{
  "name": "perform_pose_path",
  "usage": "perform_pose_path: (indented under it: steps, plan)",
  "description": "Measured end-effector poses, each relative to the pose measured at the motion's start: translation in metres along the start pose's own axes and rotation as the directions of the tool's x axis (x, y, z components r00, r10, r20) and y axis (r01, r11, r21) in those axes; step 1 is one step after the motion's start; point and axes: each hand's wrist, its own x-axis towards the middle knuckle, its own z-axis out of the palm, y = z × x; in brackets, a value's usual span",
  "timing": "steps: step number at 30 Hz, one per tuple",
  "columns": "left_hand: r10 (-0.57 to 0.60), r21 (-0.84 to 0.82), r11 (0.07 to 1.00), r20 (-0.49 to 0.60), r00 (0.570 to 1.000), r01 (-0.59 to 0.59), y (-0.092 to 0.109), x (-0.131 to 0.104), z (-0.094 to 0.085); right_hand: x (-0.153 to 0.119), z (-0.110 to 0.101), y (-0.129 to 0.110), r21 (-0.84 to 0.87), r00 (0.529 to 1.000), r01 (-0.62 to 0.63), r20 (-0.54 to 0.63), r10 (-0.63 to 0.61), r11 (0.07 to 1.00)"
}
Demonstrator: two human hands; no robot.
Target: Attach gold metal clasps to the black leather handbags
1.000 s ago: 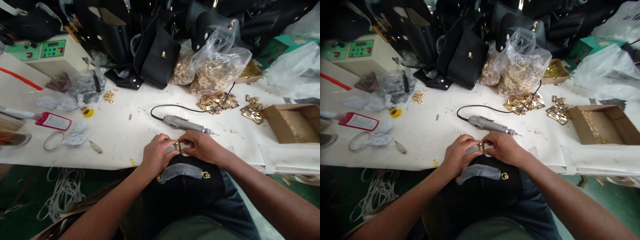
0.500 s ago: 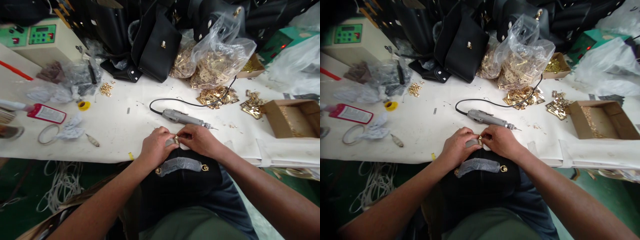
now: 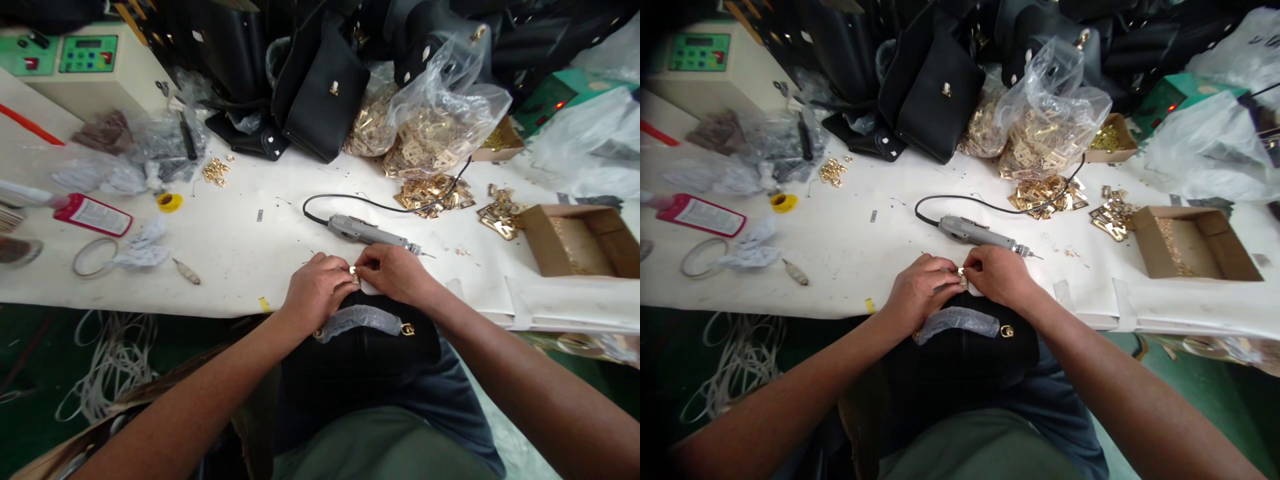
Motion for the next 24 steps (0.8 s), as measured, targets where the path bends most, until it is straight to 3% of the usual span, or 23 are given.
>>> perform_pose_path:
  steps: [6, 14, 21, 24]
  plan:
    - [0.097, 0.073, 0.992, 0.101, 0.990, -0.104, 0.002, -0.001, -0.011, 0.000, -0.001, 0.000, -0.015, 1.000, 0.003, 0.005, -0.003, 1.000]
    - [0.149, 0.118, 0.980, 0.117, 0.982, -0.162, 0.002, -0.003, -0.011, 0.000, -0.002, -0.001, -0.018, 1.000, 0.004, 0.006, -0.004, 1.000]
    - [0.175, 0.259, 0.928, 0.335, 0.926, -0.268, 0.016, 0.003, -0.031, 0.000, -0.002, -0.002, -0.029, 1.000, -0.002, 0.005, 0.002, 1.000]
    - [0.184, 0.292, 0.908, 0.370, 0.911, -0.302, 0.020, 0.002, -0.035, 0.000, -0.002, -0.001, -0.031, 1.000, 0.009, 0.002, -0.009, 0.999]
